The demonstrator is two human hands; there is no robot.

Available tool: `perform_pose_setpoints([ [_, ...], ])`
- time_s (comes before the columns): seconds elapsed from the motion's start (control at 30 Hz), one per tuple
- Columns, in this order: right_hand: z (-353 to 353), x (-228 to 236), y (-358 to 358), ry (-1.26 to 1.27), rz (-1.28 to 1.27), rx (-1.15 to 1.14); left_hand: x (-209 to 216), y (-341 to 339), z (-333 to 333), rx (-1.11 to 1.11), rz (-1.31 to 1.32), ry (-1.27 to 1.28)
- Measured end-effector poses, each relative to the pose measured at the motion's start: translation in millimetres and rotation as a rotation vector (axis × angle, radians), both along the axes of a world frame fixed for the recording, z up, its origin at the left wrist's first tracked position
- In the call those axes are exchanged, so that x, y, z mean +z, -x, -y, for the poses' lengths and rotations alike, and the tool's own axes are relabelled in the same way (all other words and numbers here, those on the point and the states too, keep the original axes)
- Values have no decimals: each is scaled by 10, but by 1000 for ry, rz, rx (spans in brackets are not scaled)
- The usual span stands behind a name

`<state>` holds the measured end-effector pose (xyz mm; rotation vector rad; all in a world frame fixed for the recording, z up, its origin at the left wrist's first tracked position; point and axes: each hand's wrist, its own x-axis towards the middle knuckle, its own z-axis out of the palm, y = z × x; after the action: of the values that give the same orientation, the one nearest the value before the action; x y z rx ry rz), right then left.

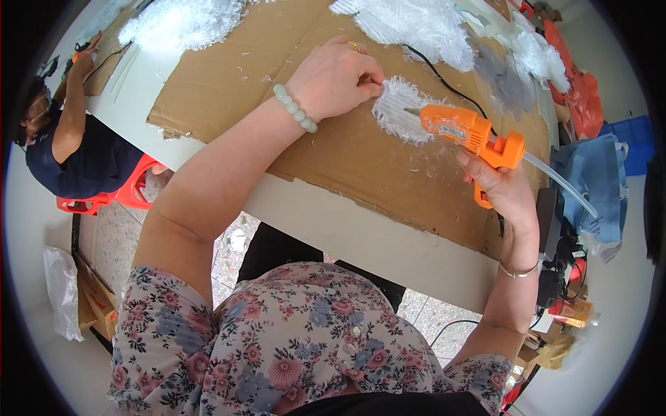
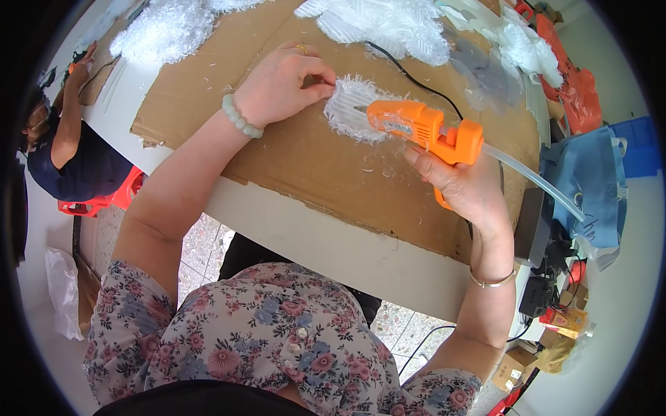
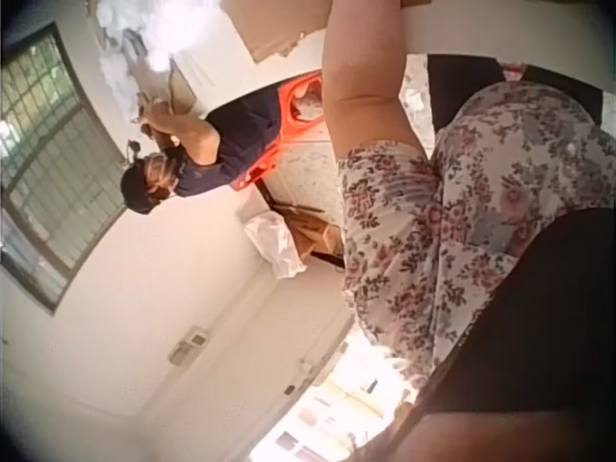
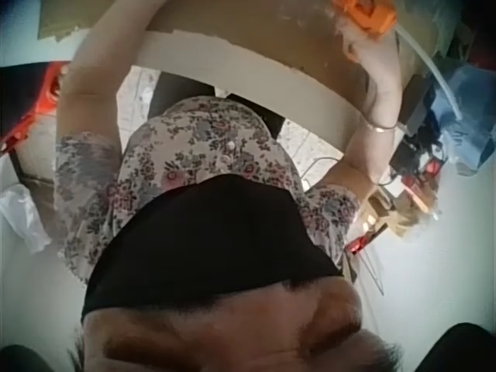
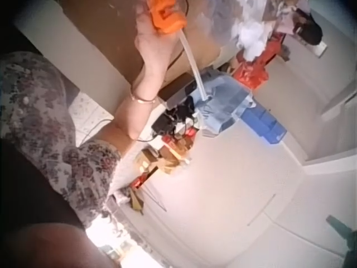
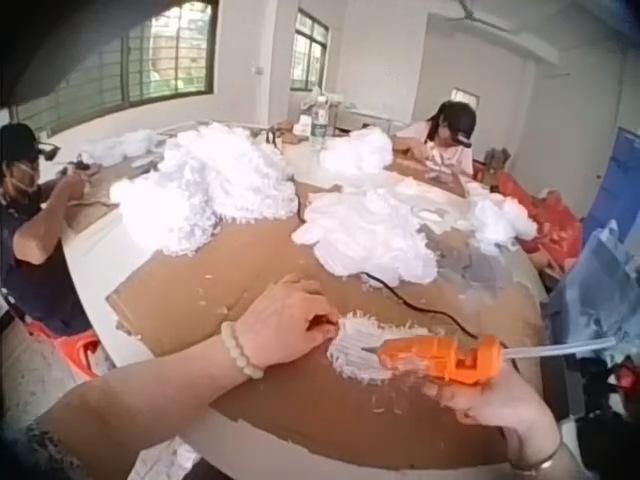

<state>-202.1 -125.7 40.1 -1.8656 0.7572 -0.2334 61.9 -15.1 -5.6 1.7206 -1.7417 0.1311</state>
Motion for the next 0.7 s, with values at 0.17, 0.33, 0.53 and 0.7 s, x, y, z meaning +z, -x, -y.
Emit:
perform_pose_setpoints([
  [0.17, 2, -44, 98, 7, 56, -19, -46, 53, 65, -62, -13, 69],
  [0.33, 7, -15, 126, 8, 90, -46, -68, 80, 127, -144, 11, 194],
  [0.53, 7, -26, 138, -11, 114, -24, 38, -76, -15, 48, -48, 135],
  [0.7, -4, -19, 130, 2, 128, -11, 31, 65, -79, -123, 46, 13],
])
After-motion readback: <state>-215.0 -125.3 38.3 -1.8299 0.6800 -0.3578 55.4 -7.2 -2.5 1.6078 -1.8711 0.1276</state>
